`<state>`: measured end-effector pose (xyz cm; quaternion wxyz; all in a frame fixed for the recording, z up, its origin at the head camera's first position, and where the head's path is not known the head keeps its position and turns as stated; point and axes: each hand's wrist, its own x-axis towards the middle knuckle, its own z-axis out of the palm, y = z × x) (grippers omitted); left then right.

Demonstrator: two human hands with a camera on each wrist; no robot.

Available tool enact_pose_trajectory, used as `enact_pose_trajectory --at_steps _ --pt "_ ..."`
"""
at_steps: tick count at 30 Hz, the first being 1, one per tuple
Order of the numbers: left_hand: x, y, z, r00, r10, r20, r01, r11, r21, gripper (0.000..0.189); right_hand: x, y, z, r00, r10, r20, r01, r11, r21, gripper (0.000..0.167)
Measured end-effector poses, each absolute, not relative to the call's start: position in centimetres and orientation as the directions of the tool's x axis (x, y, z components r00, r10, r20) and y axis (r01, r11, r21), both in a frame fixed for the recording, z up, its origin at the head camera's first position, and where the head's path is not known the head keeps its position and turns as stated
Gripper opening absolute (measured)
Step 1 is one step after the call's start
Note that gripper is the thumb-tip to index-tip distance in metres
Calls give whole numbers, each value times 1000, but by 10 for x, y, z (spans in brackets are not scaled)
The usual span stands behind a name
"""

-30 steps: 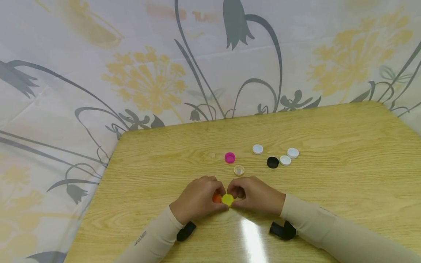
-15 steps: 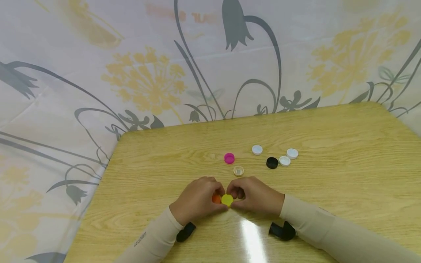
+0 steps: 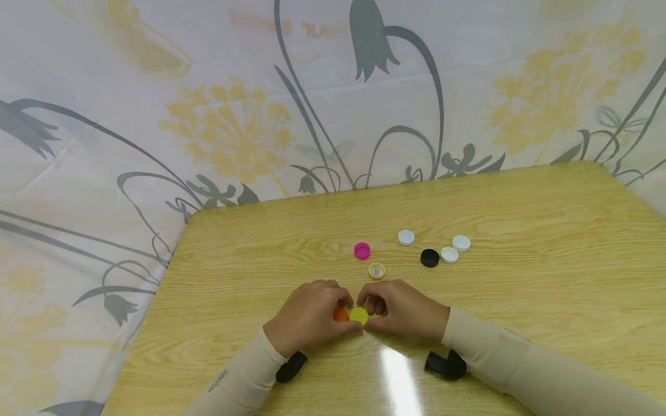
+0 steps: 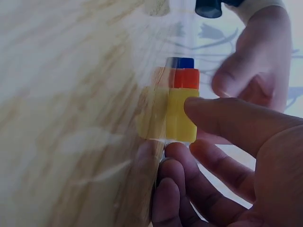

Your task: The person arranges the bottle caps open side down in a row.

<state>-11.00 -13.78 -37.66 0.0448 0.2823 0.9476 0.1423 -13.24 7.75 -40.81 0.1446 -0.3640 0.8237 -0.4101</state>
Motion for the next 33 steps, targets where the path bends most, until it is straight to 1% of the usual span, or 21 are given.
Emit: enact_pose_trajectory --at_steps 3,6,9,12,14,17,24,28,33 --pt "-112 -139 -372 -851 526 10 505 812 293 33 -134 79 -405 -686 -726 51 -487 406 -773 26" --pt "-115 -141 -370 -867 496 35 482 821 306 29 -135 81 -403 -679 -733 40 -486 408 -773 24" --pt "-118 -141 -369 -878 475 61 468 824 320 27 -137 83 -400 -684 -728 42 -482 409 -775 16" --pt "-121 -140 -368 -882 464 77 463 826 321 25 -140 84 -398 -703 -708 58 -482 415 -772 5" --pt "-123 -139 -368 -886 457 77 455 828 328 25 -142 85 -397 -720 -690 77 -487 423 -764 2" --pt "-126 -136 -366 -889 451 82 451 828 335 25 -146 87 -394 -752 -651 104 -492 449 -746 4" --pt "-133 -123 -364 -884 458 94 461 822 334 27 -157 96 -388 -823 -546 155 -479 522 -706 5" --pt "-136 -115 -365 -877 468 112 478 822 310 24 -163 101 -388 -846 -508 166 -473 568 -674 8" --pt "-142 -107 -365 -881 462 104 471 835 284 23 -168 106 -388 -861 -488 146 -450 596 -664 14"
